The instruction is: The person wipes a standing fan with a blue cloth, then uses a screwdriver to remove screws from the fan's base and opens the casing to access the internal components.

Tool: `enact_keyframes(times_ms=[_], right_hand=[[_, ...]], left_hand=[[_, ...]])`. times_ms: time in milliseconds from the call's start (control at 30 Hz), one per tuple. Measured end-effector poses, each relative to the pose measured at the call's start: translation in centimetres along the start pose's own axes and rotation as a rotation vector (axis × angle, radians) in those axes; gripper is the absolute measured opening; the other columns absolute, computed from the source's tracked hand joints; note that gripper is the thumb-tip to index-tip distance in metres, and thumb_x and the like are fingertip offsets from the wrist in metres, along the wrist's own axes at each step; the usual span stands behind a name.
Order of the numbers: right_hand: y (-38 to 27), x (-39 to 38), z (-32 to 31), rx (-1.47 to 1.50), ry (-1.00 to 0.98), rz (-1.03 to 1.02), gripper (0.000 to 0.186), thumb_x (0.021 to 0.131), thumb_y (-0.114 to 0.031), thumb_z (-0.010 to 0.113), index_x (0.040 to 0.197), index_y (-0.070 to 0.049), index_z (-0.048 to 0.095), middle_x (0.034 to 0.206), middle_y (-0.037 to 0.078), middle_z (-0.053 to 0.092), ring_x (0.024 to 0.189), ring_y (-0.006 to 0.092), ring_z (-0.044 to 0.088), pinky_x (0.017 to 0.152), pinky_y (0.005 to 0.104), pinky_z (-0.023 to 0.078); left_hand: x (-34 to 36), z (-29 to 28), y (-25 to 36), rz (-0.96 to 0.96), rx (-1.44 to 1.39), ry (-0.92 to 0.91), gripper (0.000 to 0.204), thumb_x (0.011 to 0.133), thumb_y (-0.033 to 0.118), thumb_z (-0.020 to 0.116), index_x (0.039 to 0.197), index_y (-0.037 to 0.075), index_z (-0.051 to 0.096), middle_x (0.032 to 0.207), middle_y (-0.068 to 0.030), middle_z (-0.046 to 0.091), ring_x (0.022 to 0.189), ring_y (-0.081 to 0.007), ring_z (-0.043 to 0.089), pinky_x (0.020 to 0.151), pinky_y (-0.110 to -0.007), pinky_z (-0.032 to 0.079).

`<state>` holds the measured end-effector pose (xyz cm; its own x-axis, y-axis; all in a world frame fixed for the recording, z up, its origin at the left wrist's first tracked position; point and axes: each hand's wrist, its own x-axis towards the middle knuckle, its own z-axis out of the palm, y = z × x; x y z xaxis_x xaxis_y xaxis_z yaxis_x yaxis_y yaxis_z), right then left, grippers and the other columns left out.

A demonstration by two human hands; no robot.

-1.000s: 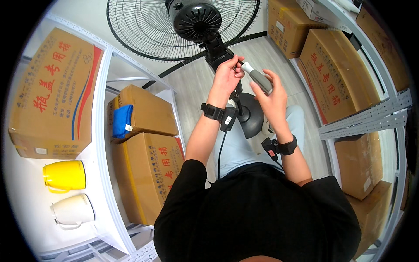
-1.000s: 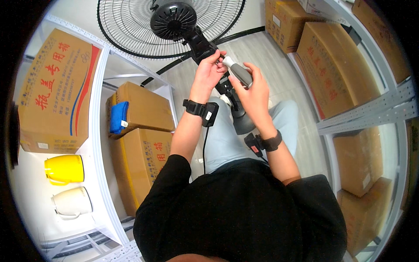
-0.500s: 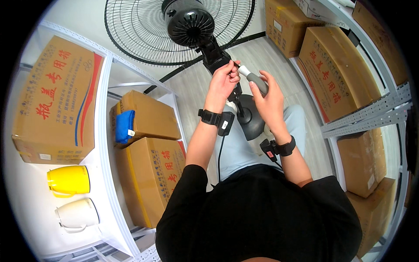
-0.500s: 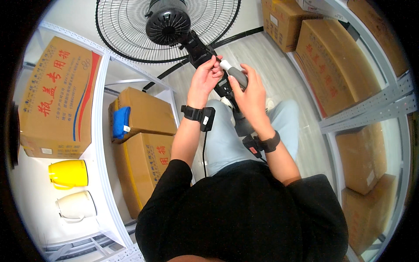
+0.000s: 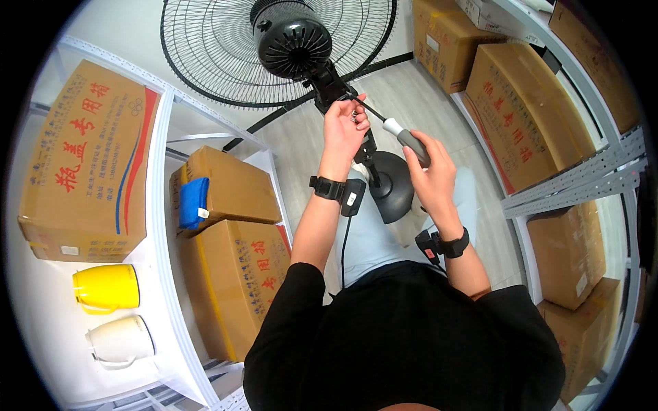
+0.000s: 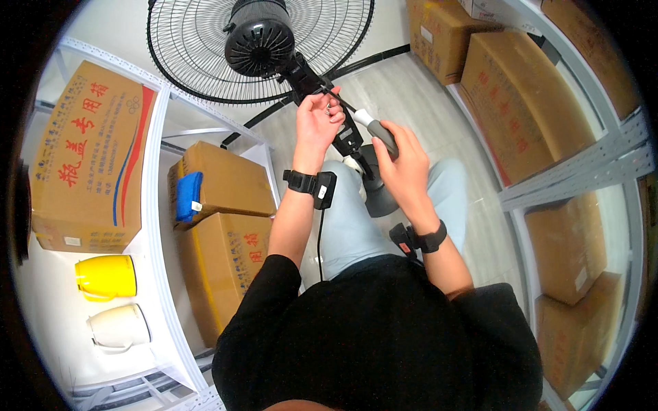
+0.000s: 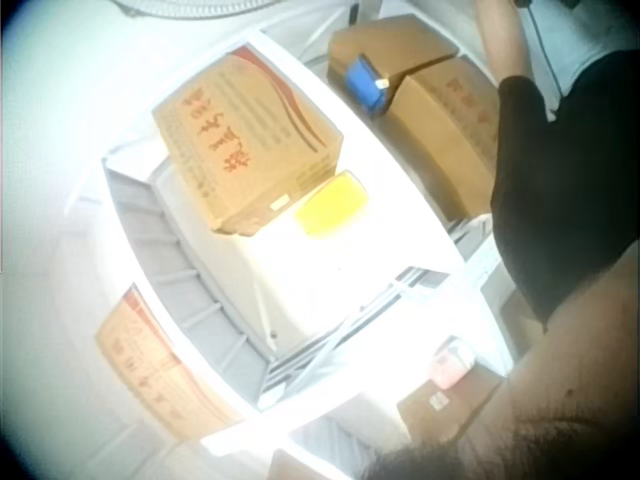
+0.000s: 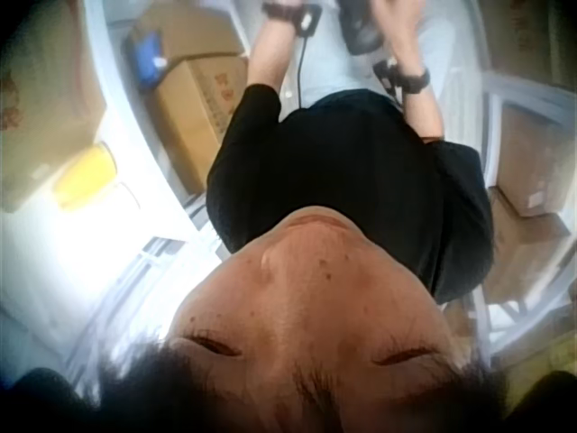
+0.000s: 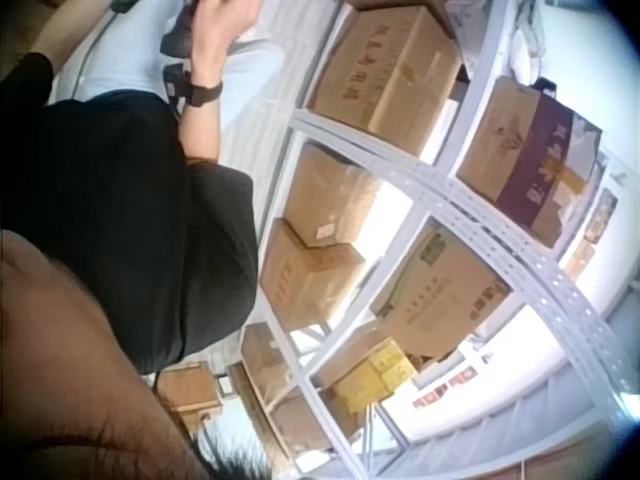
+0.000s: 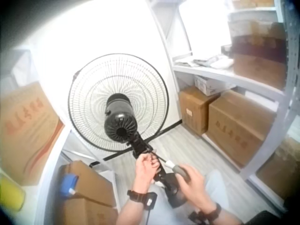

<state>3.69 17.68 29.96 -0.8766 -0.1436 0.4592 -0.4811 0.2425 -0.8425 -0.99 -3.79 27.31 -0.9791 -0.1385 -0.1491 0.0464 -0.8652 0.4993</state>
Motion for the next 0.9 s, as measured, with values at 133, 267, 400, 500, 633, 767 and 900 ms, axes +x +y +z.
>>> enact_keyframes(times_ms=[133, 267, 400, 500, 633, 767, 900], right_hand=[[0.6, -0.5, -1.1, -0.033, -0.038, 0.006, 0.027, 0.084, -0.013, 0.067, 0.109, -0.006, 0.062, 0.096, 0.012, 0.064, 0.077, 0.0217, 0.064, 0.063, 0.0292, 0.051], [0.3, -0.4, -2.1, -0.043, -0.091, 0.033, 0.027, 0.084, -0.013, 0.067, 0.110, -0.006, 0.063, 0.096, 0.011, 0.065, 0.077, 0.0215, 0.064, 0.064, 0.0294, 0.051], [0.8, -0.1, -3.1, -0.085, -0.133, 0.027, 0.026, 0.083, -0.011, 0.067, 0.108, -0.006, 0.064, 0.098, 0.011, 0.065, 0.077, 0.0212, 0.065, 0.064, 0.0286, 0.051], [0.5, 0.5, -3.2, -0.088, -0.156, -0.015, 0.026, 0.082, -0.010, 0.068, 0.107, -0.005, 0.064, 0.100, 0.010, 0.066, 0.078, 0.0206, 0.065, 0.064, 0.0277, 0.052], [0.3, 1.2, -3.4, -0.042, -0.198, -0.041, 0.026, 0.080, -0.005, 0.069, 0.106, -0.005, 0.066, 0.101, 0.009, 0.066, 0.078, 0.0148, 0.063, 0.065, 0.0256, 0.050], [1.1, 1.7, -3.5, -0.018, -0.217, -0.061, 0.026, 0.079, -0.003, 0.069, 0.105, -0.006, 0.067, 0.102, 0.009, 0.066, 0.077, 0.0158, 0.064, 0.064, 0.0259, 0.051], [1.7, 2.0, -3.7, -0.125, -0.251, -0.185, 0.026, 0.079, -0.004, 0.069, 0.104, -0.008, 0.068, 0.103, 0.009, 0.066, 0.083, 0.0202, 0.067, 0.067, 0.0297, 0.054]], left_hand=[[0.4, -0.7, -0.5, 0.024, 0.080, 0.067, 0.037, 0.093, 0.029, 0.056, 0.105, -0.006, 0.056, 0.073, -0.0032, 0.049, 0.061, -0.0117, 0.042, 0.052, -0.024, 0.033], [0.5, -2.6, -1.5, 0.035, 0.121, 0.046, 0.026, 0.095, 0.023, 0.056, 0.101, -0.003, 0.056, 0.072, -0.0021, 0.049, 0.060, -0.0102, 0.042, 0.050, -0.022, 0.033], [0.3, -3.7, -2.4, -0.028, 0.062, 0.080, 0.024, 0.095, 0.021, 0.054, 0.099, -0.002, 0.056, 0.071, -0.0022, 0.050, 0.060, -0.0105, 0.044, 0.051, -0.023, 0.035], [-0.1, -3.5, -2.4, -0.037, 0.029, 0.111, 0.023, 0.094, 0.019, 0.053, 0.099, -0.003, 0.056, 0.070, -0.0026, 0.050, 0.059, -0.0107, 0.044, 0.050, -0.023, 0.034], [-0.7, -3.3, -2.3, -0.037, 0.024, 0.129, 0.022, 0.093, 0.017, 0.052, 0.096, -0.004, 0.057, 0.070, -0.0029, 0.049, 0.058, -0.0102, 0.044, 0.050, -0.023, 0.033], [-1.0, -3.8, -2.3, -0.025, 0.019, 0.150, 0.022, 0.092, 0.017, 0.053, 0.094, -0.005, 0.057, 0.070, -0.0028, 0.049, 0.058, -0.0100, 0.044, 0.049, -0.023, 0.033], [-0.8, -4.9, -2.7, -0.023, 0.059, 0.163, 0.024, 0.091, 0.017, 0.053, 0.098, -0.006, 0.056, 0.070, -0.0032, 0.049, 0.059, -0.0112, 0.042, 0.049, -0.023, 0.032]])
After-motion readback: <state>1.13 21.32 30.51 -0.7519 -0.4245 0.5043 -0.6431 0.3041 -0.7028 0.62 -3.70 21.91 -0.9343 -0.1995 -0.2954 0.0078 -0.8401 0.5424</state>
